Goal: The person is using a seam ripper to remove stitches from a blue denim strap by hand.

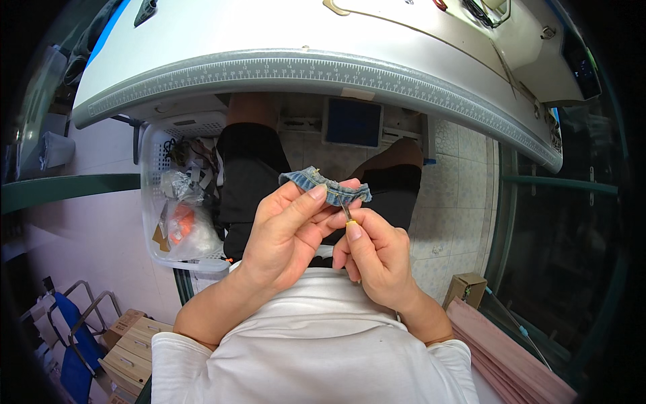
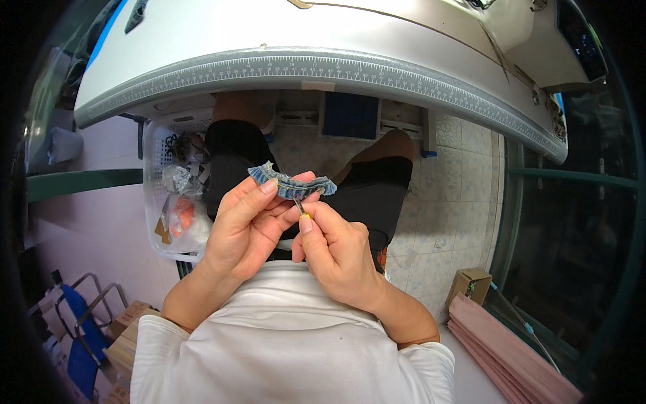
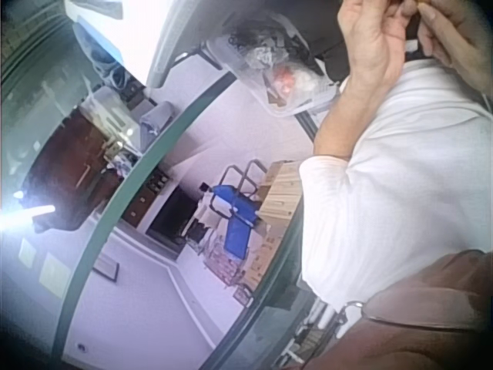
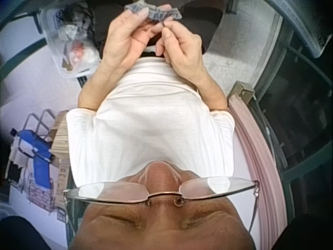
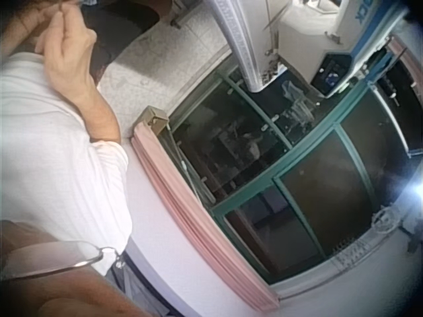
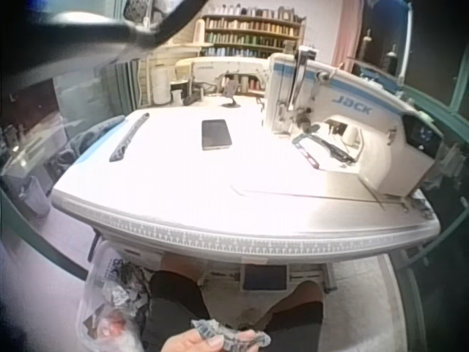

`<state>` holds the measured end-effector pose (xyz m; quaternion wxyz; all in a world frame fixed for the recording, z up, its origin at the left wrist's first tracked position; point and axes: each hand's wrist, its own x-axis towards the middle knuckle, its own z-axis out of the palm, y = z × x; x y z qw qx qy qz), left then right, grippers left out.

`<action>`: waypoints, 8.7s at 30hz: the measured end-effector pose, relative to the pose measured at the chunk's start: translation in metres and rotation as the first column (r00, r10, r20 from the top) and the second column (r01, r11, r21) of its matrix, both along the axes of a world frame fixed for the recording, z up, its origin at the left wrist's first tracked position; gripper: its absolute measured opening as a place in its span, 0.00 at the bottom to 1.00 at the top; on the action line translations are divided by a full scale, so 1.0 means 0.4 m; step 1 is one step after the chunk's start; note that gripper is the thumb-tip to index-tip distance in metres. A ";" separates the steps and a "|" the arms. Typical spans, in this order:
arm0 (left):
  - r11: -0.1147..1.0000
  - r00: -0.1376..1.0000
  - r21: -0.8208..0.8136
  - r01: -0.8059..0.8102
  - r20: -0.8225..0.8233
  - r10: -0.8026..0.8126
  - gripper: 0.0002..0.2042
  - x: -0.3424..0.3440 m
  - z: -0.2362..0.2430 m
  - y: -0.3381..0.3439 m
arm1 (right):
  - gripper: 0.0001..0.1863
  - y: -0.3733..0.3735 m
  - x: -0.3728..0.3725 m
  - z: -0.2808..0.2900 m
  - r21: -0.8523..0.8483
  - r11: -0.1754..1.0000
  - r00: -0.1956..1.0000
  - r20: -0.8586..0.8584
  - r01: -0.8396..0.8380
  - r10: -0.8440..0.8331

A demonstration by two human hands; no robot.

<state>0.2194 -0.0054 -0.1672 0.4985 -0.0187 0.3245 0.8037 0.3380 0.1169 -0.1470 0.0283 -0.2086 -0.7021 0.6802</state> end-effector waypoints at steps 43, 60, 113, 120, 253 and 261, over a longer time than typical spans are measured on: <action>0.965 0.853 -0.226 -0.131 -0.521 -0.006 0.19 0.035 -0.054 -0.033 | 0.16 0.139 0.031 -0.032 -0.387 0.821 0.787 -0.296 0.420 -0.542; 0.982 0.880 -0.174 -0.071 -0.475 -0.021 0.20 0.030 -0.027 -0.008 | 0.11 0.041 -0.053 -0.069 0.445 0.883 0.941 -0.339 0.153 0.008; 0.977 0.779 -0.148 -0.152 -0.627 0.026 0.17 -0.113 0.000 0.051 | 0.06 0.139 -0.075 -0.129 0.164 0.963 0.968 -0.173 0.212 -0.184; 0.983 0.899 -0.184 -0.002 -0.430 -0.079 0.21 -0.060 0.027 0.055 | 0.05 0.126 -0.070 0.000 0.543 0.806 0.923 -0.384 0.236 -0.012; 0.900 0.492 -0.425 -0.098 -0.807 -0.327 0.03 -0.026 0.021 -0.022 | 0.23 0.065 -0.012 0.015 0.867 0.491 0.948 -0.224 0.087 0.228; 0.916 0.303 -0.333 -0.222 -0.917 -0.260 0.04 -0.016 -0.001 -0.014 | 0.23 0.062 -0.014 0.022 0.887 0.460 0.960 -0.165 0.044 0.226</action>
